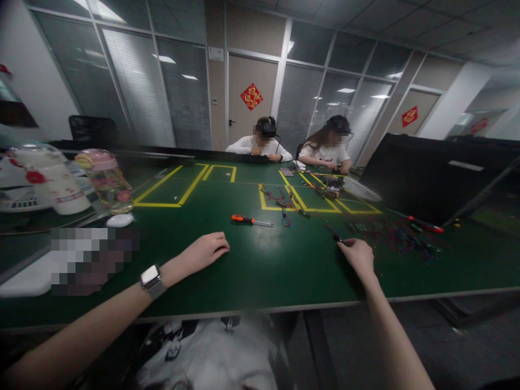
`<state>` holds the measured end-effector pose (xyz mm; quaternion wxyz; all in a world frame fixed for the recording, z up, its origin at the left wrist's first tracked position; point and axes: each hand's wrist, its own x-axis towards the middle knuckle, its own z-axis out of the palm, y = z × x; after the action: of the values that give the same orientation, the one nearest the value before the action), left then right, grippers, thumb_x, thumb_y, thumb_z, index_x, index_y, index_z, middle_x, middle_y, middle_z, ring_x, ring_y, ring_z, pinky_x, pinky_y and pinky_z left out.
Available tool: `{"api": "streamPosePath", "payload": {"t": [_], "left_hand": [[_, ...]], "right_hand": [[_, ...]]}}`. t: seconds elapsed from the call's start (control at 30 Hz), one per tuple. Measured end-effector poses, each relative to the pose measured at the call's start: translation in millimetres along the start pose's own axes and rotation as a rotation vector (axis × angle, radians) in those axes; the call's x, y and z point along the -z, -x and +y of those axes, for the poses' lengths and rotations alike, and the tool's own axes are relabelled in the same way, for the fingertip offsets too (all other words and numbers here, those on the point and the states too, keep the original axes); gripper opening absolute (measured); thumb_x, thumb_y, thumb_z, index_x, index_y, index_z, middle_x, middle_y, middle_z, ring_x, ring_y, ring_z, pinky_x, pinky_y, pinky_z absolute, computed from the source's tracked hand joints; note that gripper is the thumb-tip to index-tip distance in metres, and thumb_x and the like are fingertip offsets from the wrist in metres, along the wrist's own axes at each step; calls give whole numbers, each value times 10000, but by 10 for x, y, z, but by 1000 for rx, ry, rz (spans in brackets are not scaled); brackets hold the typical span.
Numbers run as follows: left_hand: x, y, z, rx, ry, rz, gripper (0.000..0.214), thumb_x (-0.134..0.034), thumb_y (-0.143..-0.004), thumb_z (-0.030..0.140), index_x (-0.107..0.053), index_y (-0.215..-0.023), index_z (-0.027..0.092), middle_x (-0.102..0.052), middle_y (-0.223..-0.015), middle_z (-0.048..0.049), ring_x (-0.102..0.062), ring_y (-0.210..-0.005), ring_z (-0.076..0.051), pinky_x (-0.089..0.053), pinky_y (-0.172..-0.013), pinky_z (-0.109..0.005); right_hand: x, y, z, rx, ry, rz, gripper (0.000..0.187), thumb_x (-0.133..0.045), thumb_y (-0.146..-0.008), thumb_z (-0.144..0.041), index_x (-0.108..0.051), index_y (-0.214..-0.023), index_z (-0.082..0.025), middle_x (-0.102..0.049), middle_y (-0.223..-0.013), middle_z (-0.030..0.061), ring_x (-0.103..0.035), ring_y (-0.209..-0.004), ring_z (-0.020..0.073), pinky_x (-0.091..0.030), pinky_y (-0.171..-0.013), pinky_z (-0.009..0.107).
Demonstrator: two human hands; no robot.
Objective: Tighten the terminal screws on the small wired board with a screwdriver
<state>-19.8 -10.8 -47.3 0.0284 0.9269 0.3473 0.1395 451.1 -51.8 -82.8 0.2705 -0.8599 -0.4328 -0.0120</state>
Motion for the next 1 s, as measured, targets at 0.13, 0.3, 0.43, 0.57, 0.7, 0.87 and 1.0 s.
{"api": "streamPosePath", "payload": {"t": [0.13,0.3,0.43,0.57,0.7,0.87,1.0], "left_hand": [[-30,-35,72,-106,-228,-29,181,-471,-934,110,-651,-913,124,-631,-930,-83,-610,-837,-192,-495,-745,-292],[31,-31,140,-148,-300,-73,230,-431,-913,46,-649,-886,112,-636,-920,-106,-614,-830,-208,-499,-736,-309],[139,-51,116,-74,-148,-115,184,-497,-931,163,-677,-905,135,-642,-908,-84,-630,-820,-191,-499,-741,-289],[150,-101,60,47,0,-86,130,-577,-898,202,-667,-979,154,-675,-966,-77,-649,-872,-196,-501,-777,-289],[110,-167,22,97,37,-65,154,-550,-900,166,-694,-952,150,-689,-965,-90,-655,-897,-209,-501,-807,-313],[93,-203,2,48,24,-89,185,-529,-908,159,-708,-863,150,-679,-912,-80,-649,-860,-202,-497,-788,-308],[62,-197,51,-4,-89,-71,196,-482,-921,133,-665,-851,126,-655,-880,-89,-638,-774,-198,-494,-710,-301]], "right_hand": [[2,182,-31,95,-95,-20,423,-637,-655,-451,-764,-867,-108,-735,-811,153,-677,-786,303,-486,-663,346],[-23,270,-41,149,-143,24,475,-615,-620,-503,-768,-849,-116,-724,-749,129,-660,-720,281,-481,-631,340],[-39,259,-16,162,-163,31,491,-617,-613,-530,-768,-843,-123,-726,-760,129,-660,-733,286,-490,-645,348],[-30,270,-27,156,-161,22,506,-615,-626,-531,-767,-869,-114,-718,-761,130,-655,-743,290,-491,-661,354],[-21,289,-51,124,-142,16,486,-626,-628,-499,-764,-886,-111,-709,-764,127,-648,-744,289,-486,-666,355],[-29,285,-41,131,-145,18,465,-628,-637,-500,-759,-882,-127,-708,-780,121,-646,-756,289,-483,-667,352],[-41,273,-29,131,-147,2,479,-624,-638,-498,-756,-898,-118,-708,-796,122,-646,-781,287,-480,-681,345]]}}
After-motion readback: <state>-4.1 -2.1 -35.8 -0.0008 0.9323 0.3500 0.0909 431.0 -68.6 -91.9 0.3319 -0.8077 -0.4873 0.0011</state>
